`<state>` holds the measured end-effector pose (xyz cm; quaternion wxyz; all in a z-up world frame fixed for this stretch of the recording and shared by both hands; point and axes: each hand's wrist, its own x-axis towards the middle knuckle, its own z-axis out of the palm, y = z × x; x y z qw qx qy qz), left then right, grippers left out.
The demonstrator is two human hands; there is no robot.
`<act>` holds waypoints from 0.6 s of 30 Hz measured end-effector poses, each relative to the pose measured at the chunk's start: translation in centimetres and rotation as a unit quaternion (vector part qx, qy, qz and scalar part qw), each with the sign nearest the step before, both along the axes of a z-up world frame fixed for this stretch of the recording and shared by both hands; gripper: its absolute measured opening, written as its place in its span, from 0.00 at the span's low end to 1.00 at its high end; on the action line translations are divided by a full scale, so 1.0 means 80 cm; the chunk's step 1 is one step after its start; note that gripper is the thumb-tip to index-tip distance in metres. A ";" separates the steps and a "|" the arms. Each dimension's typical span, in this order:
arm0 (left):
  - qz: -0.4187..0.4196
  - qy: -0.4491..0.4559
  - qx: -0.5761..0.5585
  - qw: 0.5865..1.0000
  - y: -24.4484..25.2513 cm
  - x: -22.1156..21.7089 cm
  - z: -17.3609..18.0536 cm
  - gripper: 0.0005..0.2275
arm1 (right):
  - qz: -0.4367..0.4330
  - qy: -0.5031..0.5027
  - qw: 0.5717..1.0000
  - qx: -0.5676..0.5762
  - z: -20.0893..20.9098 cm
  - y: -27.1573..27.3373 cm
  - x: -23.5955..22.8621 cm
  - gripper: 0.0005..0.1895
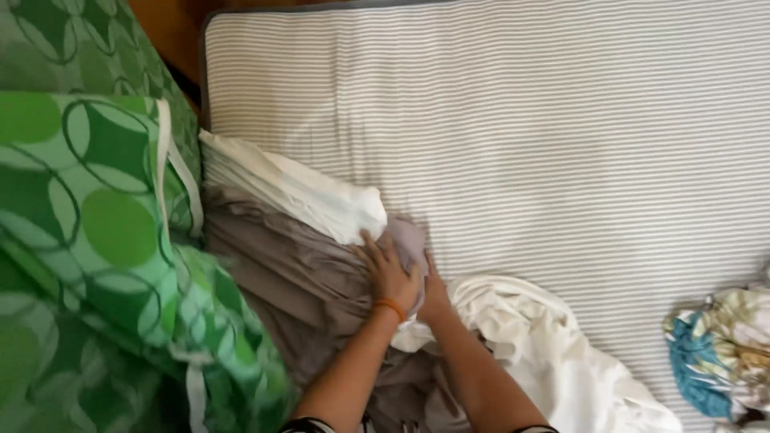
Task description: Folding laundry items including pillowcases and sheets on a bed.
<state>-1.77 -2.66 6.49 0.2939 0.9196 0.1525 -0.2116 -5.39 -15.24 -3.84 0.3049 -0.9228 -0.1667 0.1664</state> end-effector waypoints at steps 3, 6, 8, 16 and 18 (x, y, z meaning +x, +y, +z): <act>-0.142 0.046 0.062 0.987 -0.040 -0.033 0.031 0.43 | 0.161 0.035 0.930 -0.330 0.071 -0.037 0.010 0.25; -0.222 0.106 0.071 0.967 -0.072 -0.060 0.033 0.48 | 0.062 -0.018 0.974 -0.218 0.110 -0.086 0.000 0.38; -0.224 0.131 0.083 0.962 -0.080 -0.038 0.031 0.53 | 0.041 0.025 0.974 -0.220 0.132 -0.113 -0.011 0.41; -0.218 0.173 0.185 0.943 -0.114 -0.001 0.002 0.66 | 0.052 0.041 0.987 -0.149 0.143 -0.240 -0.038 0.48; -0.230 0.200 0.220 0.927 -0.116 0.001 0.014 0.66 | 0.100 0.178 0.957 -0.205 0.195 -0.245 -0.017 0.59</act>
